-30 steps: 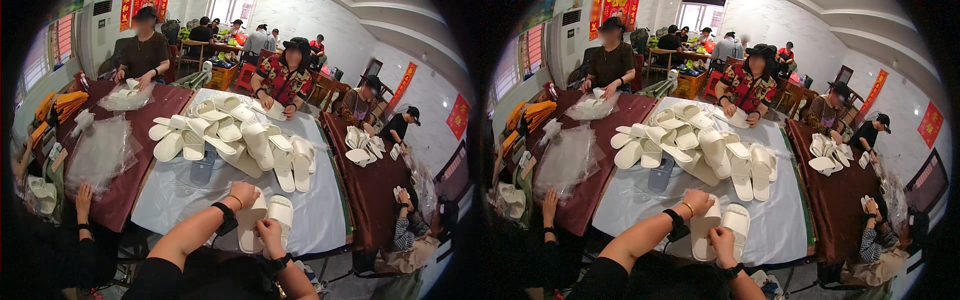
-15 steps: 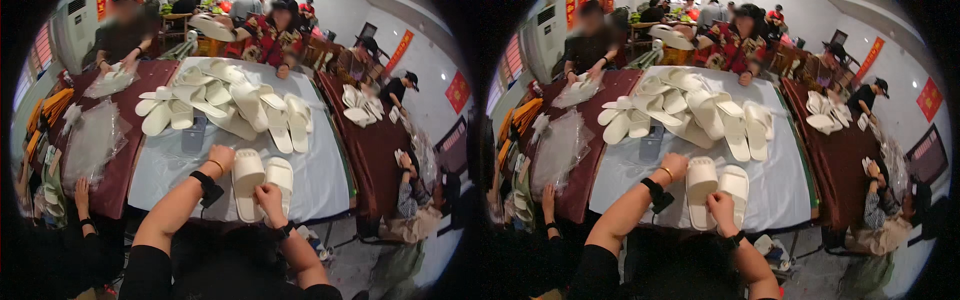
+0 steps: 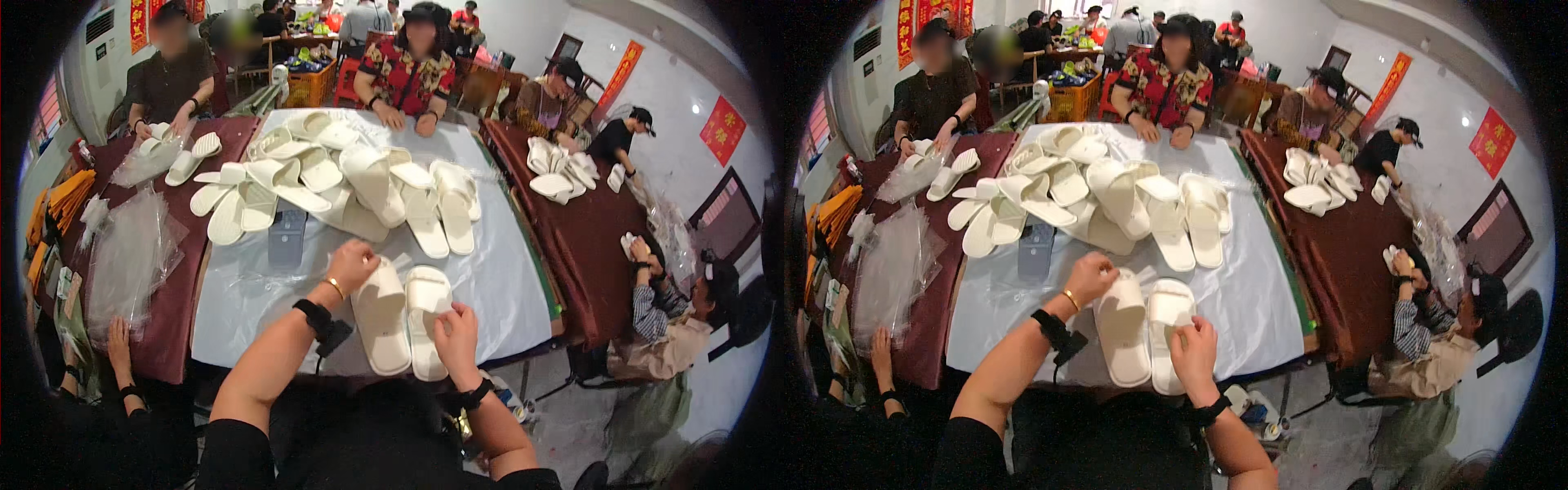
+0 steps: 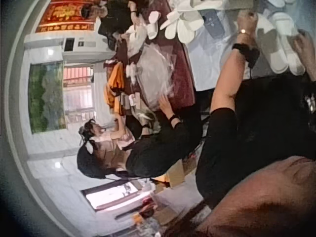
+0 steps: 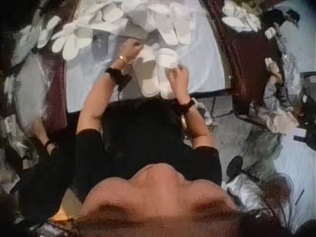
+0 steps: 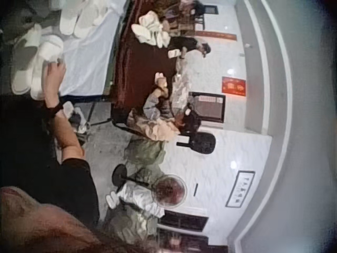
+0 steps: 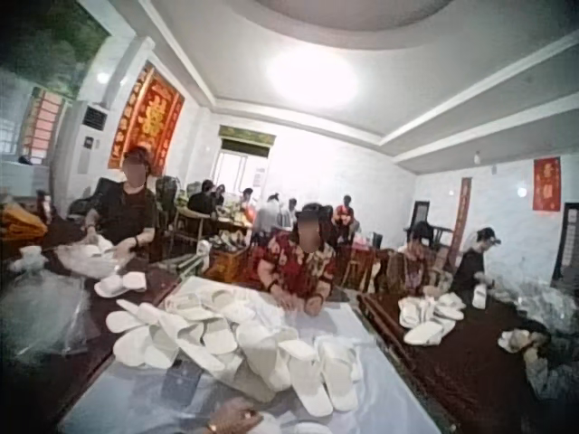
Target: Inspecting and assembling white slippers in a workshop setting.
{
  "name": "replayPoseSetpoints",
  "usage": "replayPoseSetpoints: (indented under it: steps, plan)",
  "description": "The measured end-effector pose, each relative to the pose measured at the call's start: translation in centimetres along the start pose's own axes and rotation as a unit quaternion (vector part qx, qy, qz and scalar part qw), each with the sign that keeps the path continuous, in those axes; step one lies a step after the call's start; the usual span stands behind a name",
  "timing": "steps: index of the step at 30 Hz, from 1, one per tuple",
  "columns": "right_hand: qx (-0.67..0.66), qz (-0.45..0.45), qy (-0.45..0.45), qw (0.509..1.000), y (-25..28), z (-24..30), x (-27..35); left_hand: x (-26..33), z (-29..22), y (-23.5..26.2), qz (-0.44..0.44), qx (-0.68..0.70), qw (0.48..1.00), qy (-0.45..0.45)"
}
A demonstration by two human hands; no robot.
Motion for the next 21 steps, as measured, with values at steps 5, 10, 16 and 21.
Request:
replayPoseSetpoints:
  steps: [5,10,16,21]
  plan:
    - [-0.018,0.019,0.017,1.000,-2.6,-0.8,1.2,1.5,-1.9,-2.9,0.030,0.083,0.996,-0.011]
    - [-0.076,0.068,0.038,0.994,-3.0,2.6,1.1,2.3,-3.1,-4.5,0.151,0.041,0.987,-0.022]
    - [0.055,0.137,0.053,0.988,-2.6,3.4,0.9,3.0,-3.5,-4.9,0.196,0.022,0.979,-0.043]
    - [0.009,0.141,0.051,0.989,-2.8,4.4,2.3,3.0,-3.8,-4.7,0.211,-0.004,0.977,-0.035]
Point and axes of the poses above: each hand's wrist, its own x-axis away from the middle knuckle, its own y-axis out of the back of the hand, z = x × y, the point moved 8 cm from there along -x, towards the middle knuckle, and after that the axes turned 8 degrees about -z, right-handed, at the moved point
